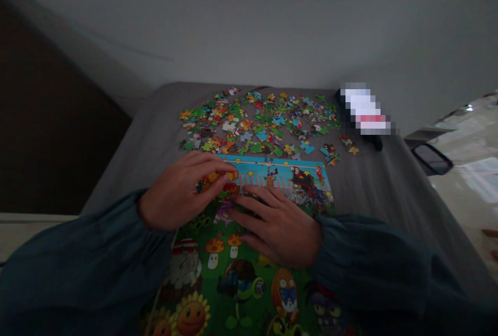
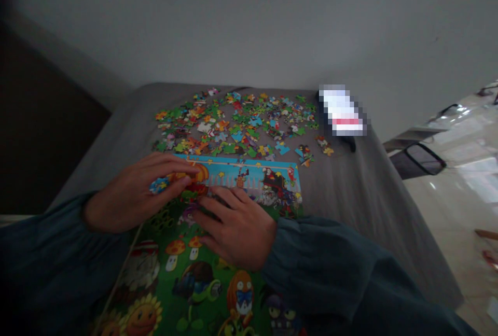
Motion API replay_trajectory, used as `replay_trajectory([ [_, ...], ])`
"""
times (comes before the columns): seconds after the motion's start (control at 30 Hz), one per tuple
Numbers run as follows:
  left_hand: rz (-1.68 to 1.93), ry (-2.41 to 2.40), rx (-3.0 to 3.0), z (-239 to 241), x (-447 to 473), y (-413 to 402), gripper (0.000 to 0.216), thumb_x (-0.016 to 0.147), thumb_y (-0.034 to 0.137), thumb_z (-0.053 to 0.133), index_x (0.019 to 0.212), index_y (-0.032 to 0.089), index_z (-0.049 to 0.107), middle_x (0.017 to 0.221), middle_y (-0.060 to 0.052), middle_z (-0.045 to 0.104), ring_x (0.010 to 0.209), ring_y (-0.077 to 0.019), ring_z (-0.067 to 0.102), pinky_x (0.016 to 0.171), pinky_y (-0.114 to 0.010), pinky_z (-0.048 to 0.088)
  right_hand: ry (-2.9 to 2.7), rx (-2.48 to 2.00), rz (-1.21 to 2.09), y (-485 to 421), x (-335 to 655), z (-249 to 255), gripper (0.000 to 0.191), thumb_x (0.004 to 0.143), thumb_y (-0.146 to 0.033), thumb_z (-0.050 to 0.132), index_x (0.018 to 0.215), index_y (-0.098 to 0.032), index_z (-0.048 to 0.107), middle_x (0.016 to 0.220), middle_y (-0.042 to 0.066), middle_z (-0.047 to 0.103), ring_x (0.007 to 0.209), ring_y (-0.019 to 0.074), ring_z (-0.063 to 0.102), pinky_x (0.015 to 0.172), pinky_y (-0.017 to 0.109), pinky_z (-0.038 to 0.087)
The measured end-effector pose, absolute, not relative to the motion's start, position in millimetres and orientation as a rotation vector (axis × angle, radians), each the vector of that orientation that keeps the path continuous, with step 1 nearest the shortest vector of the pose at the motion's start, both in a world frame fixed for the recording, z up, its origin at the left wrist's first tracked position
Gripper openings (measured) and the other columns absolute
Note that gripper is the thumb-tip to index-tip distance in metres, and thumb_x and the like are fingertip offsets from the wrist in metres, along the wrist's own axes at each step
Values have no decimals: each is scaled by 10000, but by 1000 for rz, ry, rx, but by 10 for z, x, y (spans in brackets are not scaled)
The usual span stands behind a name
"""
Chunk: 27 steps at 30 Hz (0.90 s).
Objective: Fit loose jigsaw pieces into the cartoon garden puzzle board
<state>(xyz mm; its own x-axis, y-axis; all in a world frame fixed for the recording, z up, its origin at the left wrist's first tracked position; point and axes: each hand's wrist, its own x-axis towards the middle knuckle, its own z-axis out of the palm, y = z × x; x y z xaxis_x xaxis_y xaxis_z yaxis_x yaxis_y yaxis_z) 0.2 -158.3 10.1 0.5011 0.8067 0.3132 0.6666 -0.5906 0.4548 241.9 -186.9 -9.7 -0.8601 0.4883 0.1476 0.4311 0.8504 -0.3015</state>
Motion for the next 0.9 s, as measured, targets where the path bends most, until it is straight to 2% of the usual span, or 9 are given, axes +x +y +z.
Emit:
replay_trajectory([
  [0.43, 699, 1298, 2410, 114, 10, -1588, 287, 1006, 361, 493, 1113, 216, 717, 1098, -54, 758, 1046, -227, 667, 957, -399, 521, -2765, -623, 314, -1872, 2407, -142, 362, 1012, -383, 538, 1299, -180, 627, 1356, 96, 627, 1309, 275, 474, 1072, 443, 445],
  [0.6, 682, 1306, 2411, 104, 3, -1583, 288, 1002, 374, 503, 1130, 225, 713, 1120, -55, 752, 1067, -236, 663, 975, -409, 518, -2729, -614, 284, -1880, 2408, -146, 362, 1031, -396, 493, 1286, -182, 633, 1326, 81, 644, 1259, 275, 494, 1039, 428, 462],
  [0.9, 664, 1276, 2434, 109, -7, -1576, 272, 1007, 355, 511, 1142, 220, 705, 1138, -51, 749, 1078, -228, 658, 985, -400, 509, -2750, -624, 318, -1876, 2405, -152, 355, 1025, -399, 511, 1286, -192, 634, 1331, 88, 643, 1297, 267, 466, 1047, 441, 449],
])
